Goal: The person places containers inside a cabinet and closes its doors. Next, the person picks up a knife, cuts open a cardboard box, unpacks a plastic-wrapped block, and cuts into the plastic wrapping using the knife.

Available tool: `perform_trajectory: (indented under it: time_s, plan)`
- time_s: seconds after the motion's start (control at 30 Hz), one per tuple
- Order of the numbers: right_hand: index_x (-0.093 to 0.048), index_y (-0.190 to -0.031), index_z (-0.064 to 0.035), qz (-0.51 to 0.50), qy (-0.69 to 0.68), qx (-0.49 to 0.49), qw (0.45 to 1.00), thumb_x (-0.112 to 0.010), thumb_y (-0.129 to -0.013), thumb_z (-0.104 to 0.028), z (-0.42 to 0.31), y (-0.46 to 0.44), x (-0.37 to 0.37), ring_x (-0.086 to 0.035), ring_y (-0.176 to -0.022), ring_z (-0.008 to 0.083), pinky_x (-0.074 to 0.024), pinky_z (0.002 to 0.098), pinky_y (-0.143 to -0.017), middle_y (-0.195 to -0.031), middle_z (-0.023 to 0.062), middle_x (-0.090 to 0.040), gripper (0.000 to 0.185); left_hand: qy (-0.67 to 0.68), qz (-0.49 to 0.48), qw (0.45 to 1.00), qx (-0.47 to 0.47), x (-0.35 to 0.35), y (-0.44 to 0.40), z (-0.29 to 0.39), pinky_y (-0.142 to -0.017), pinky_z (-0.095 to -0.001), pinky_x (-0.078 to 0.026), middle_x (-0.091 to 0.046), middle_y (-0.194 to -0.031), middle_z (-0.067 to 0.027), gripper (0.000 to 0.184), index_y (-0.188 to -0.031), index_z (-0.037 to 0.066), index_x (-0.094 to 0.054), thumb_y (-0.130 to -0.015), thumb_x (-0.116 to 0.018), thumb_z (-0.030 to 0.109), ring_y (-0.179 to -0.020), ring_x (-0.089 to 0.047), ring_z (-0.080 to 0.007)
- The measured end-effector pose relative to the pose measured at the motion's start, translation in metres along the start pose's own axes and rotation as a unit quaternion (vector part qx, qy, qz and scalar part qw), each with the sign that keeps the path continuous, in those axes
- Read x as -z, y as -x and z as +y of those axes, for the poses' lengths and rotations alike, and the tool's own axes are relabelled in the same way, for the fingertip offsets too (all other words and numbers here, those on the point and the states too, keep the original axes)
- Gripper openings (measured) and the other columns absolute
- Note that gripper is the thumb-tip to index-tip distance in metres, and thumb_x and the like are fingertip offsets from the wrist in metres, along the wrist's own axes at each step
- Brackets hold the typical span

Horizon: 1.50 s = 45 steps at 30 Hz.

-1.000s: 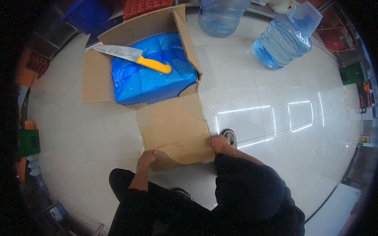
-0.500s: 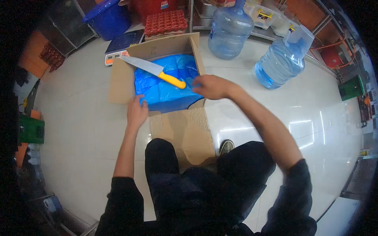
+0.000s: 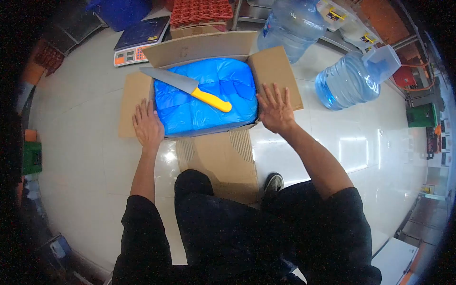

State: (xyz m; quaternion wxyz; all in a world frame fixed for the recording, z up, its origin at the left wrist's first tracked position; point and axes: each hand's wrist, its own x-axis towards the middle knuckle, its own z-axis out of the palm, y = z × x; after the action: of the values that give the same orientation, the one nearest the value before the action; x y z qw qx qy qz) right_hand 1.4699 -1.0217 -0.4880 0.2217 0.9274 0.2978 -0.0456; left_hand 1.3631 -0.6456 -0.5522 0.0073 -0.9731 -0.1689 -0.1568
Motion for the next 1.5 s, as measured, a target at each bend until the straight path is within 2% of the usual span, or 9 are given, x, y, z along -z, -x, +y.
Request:
perform_trajectory:
  time_s: [0.13,0.27,0.33,0.4,0.67,0.77,1.0,1.17,1.5]
  plan:
    - [-0.027,-0.147,-0.019,-0.023,-0.052,0.003,0.998,-0.039,-0.09,-0.034,0.007,-0.003,-0.003,-0.002,-0.144,0.0339,-0.0048,0.0602,-0.112,-0.157,0.0089,-0.007,0.06,-0.004,-0.016,1.0,0.002,0.002,0.0,0.004,-0.111,-0.0533,-0.019,-0.032,-0.148,-0.013,0.043,-0.134,0.006,-0.046,-0.095,-0.041,0.025,-0.136,-0.028,-0.0366]
    - [-0.037,-0.14,-0.0084,-0.056,0.0,-0.065,0.996,-0.043,-0.09,-0.027,-0.047,-0.03,0.042,-0.033,-0.133,0.038,-0.0171,0.0607,-0.109,-0.14,0.0189,-0.039,0.053,-0.039,-0.022,0.999,0.007,0.0,0.006,0.017,-0.111,-0.0545,-0.018,-0.029,-0.149,-0.0141,0.043,-0.132,0.005,-0.047,-0.095,-0.042,0.025,-0.137,-0.025,-0.0372]
    - [-0.044,-0.132,-0.0047,0.02,-0.282,0.024,0.959,-0.045,-0.089,-0.021,-0.074,-0.04,0.048,-0.047,-0.118,0.0368,-0.0323,0.0563,-0.102,-0.122,0.0191,-0.052,0.045,-0.043,-0.023,0.999,0.008,0.001,0.004,0.02,-0.111,-0.0545,-0.017,-0.028,-0.15,-0.0143,0.042,-0.131,0.005,-0.048,-0.094,-0.042,0.025,-0.138,-0.024,-0.0371]
    - [-0.046,-0.127,-0.0046,0.127,-0.293,0.004,0.948,-0.046,-0.089,-0.018,-0.114,-0.057,0.047,-0.05,-0.114,0.0355,-0.0403,0.0513,-0.096,-0.116,0.0199,-0.052,0.041,-0.047,-0.034,0.998,0.006,0.005,0.005,0.02,-0.111,-0.0542,-0.016,-0.028,-0.15,-0.0142,0.042,-0.131,0.005,-0.048,-0.094,-0.043,0.025,-0.138,-0.023,-0.0367]
    - [-0.052,-0.111,-0.0003,0.011,-0.357,-0.106,0.928,-0.061,-0.075,-0.016,-0.138,-0.073,0.065,-0.055,-0.107,0.0371,-0.0477,0.0477,-0.088,-0.114,0.0205,-0.055,0.04,-0.03,-0.037,0.999,0.024,0.005,0.002,0.021,-0.112,-0.054,-0.015,-0.027,-0.15,-0.0146,0.042,-0.131,0.004,-0.048,-0.093,-0.043,0.024,-0.139,-0.022,-0.0363]
    - [-0.053,-0.106,0.0007,-0.039,-0.464,-0.144,0.873,-0.064,-0.072,-0.017,-0.126,-0.048,0.047,-0.061,-0.095,0.0393,-0.0493,0.0471,-0.084,-0.105,0.0237,-0.062,0.04,-0.027,-0.031,0.999,0.025,-0.001,0.001,0.021,-0.112,-0.0542,-0.015,-0.027,-0.15,-0.0152,0.044,-0.131,0.003,-0.047,-0.092,-0.045,0.022,-0.139,-0.022,-0.0363]
    - [-0.057,-0.089,0.0035,0.155,-0.554,-0.261,0.775,-0.062,-0.079,-0.018,-0.128,0.008,0.0,-0.06,-0.082,0.0465,-0.0473,0.0509,-0.073,-0.084,0.0303,-0.062,0.024,0.072,-0.036,0.996,-0.028,0.035,-0.007,0.057,-0.11,-0.0541,-0.021,-0.031,-0.146,-0.0165,0.053,-0.136,0.004,-0.039,-0.086,-0.054,0.013,-0.135,-0.027,-0.0375]
    - [-0.058,-0.079,0.0031,0.218,-0.552,-0.265,0.76,-0.063,-0.083,-0.021,-0.09,0.015,0.01,-0.061,-0.076,0.0444,-0.0474,0.0474,-0.066,-0.078,0.0274,-0.062,0.025,0.211,-0.043,0.955,-0.206,-0.012,-0.049,0.1,-0.101,-0.0487,-0.035,-0.053,-0.127,-0.0166,0.037,-0.122,0.007,-0.056,-0.087,-0.057,0.016,-0.118,-0.048,-0.0338]
    - [-0.057,-0.086,0.004,0.15,-0.608,-0.267,0.733,-0.066,-0.083,-0.025,-0.082,0.011,0.011,-0.06,-0.08,0.0455,-0.0469,0.0483,-0.068,-0.08,0.0286,-0.062,0.03,0.325,-0.127,0.934,-0.082,-0.011,-0.091,0.122,-0.079,-0.048,-0.045,-0.063,-0.1,-0.023,0.022,-0.096,0.001,-0.06,-0.091,-0.053,0.021,-0.092,-0.059,-0.0409]
